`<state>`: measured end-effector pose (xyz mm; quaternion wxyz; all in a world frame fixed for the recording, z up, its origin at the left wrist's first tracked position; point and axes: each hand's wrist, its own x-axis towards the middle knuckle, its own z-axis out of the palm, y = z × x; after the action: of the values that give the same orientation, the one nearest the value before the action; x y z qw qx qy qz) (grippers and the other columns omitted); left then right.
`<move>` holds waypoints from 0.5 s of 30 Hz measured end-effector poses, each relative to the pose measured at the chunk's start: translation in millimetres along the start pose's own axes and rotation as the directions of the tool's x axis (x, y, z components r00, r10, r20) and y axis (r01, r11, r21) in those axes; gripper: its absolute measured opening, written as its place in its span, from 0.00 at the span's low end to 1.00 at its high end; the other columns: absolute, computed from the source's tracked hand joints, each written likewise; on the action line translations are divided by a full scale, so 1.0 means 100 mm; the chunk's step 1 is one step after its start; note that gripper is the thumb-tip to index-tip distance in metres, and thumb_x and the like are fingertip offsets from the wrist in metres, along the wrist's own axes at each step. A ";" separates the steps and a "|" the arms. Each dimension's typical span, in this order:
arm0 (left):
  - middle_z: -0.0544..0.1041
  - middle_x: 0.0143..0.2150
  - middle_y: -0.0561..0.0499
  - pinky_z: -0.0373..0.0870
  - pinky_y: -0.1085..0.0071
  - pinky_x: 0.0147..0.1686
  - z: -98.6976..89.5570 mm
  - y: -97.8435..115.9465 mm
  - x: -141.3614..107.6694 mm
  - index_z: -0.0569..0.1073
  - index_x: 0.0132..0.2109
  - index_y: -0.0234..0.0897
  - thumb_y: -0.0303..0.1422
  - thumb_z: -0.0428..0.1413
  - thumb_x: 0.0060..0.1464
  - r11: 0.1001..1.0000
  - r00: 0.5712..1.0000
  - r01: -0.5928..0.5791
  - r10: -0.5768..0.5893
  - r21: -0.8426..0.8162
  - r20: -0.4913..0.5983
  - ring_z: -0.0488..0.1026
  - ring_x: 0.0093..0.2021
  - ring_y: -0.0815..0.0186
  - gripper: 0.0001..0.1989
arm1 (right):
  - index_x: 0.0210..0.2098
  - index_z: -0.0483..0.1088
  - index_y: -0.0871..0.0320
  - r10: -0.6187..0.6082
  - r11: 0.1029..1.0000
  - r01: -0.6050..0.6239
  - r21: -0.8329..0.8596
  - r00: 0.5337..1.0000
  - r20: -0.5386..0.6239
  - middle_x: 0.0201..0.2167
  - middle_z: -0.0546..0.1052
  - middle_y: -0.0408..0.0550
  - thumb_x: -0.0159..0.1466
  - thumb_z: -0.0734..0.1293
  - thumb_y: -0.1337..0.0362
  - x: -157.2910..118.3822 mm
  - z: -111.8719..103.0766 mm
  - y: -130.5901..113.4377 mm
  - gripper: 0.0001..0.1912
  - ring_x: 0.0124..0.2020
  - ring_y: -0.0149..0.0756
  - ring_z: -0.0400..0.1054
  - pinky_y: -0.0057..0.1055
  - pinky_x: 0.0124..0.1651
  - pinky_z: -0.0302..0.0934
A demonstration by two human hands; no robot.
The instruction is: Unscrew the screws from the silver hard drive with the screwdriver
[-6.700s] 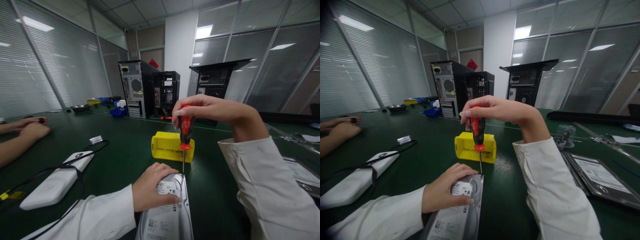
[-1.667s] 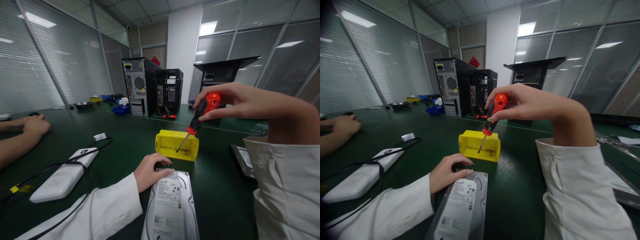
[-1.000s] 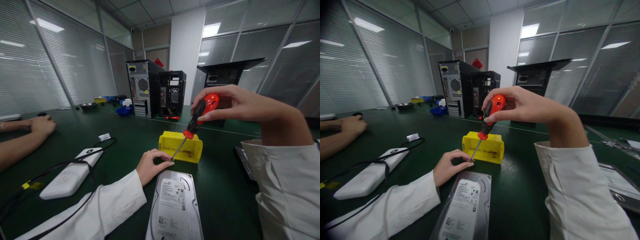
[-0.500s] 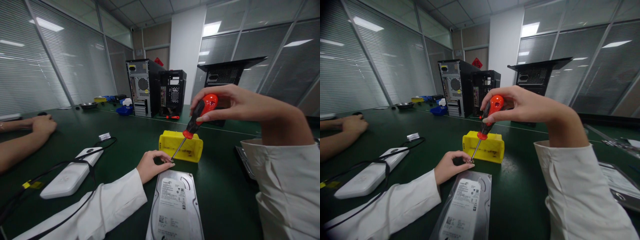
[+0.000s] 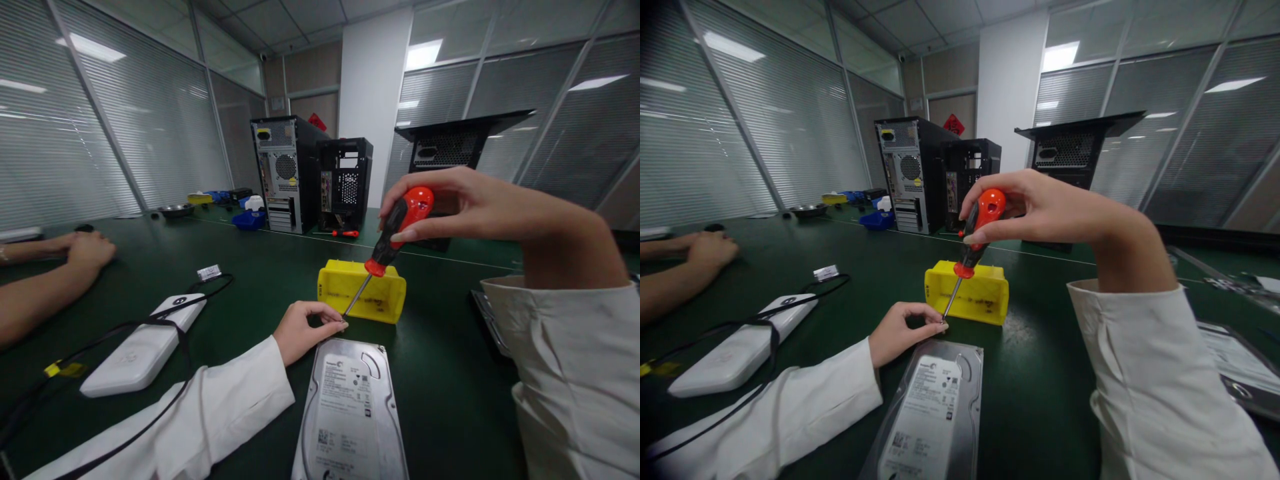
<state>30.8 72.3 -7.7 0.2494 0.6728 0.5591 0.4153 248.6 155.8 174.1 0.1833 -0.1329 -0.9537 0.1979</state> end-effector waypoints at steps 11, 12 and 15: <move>0.79 0.33 0.51 0.68 0.71 0.35 -0.04 0.02 0.00 0.77 0.35 0.36 0.35 0.57 0.52 0.982 1.000 -0.001 -0.001 0.189 0.009 0.73 0.35 0.64 0.08 | 0.46 0.65 0.56 0.037 0.993 -0.034 -0.114 0.999 0.029 0.44 0.70 0.45 0.54 0.66 0.54 0.06 0.01 0.08 0.22 0.42 0.30 0.67 0.24 0.39 0.65; 0.78 0.34 0.51 0.67 0.70 0.35 -0.05 0.02 0.00 0.77 0.35 0.36 0.35 0.55 0.53 0.963 1.000 -0.024 0.028 0.268 -0.013 0.73 0.35 0.64 0.08 | 0.45 0.65 0.57 0.029 0.989 -0.022 -0.144 0.999 0.041 0.43 0.70 0.45 0.54 0.66 0.53 0.08 0.02 0.08 0.22 0.41 0.30 0.67 0.24 0.39 0.65; 0.76 0.36 0.51 0.66 0.69 0.36 -0.07 0.00 0.01 0.74 0.37 0.38 0.33 0.52 0.57 0.844 0.983 -0.162 0.181 0.511 0.012 0.70 0.37 0.62 0.07 | 0.45 0.66 0.57 0.028 0.970 -0.004 -0.242 0.995 0.093 0.39 0.71 0.45 0.54 0.65 0.51 0.17 0.09 0.10 0.23 0.37 0.29 0.66 0.24 0.36 0.62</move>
<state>24.7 72.6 -3.2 0.0142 0.7543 0.5911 0.2853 232.1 167.4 167.3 0.1185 -0.1523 -0.9773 0.0879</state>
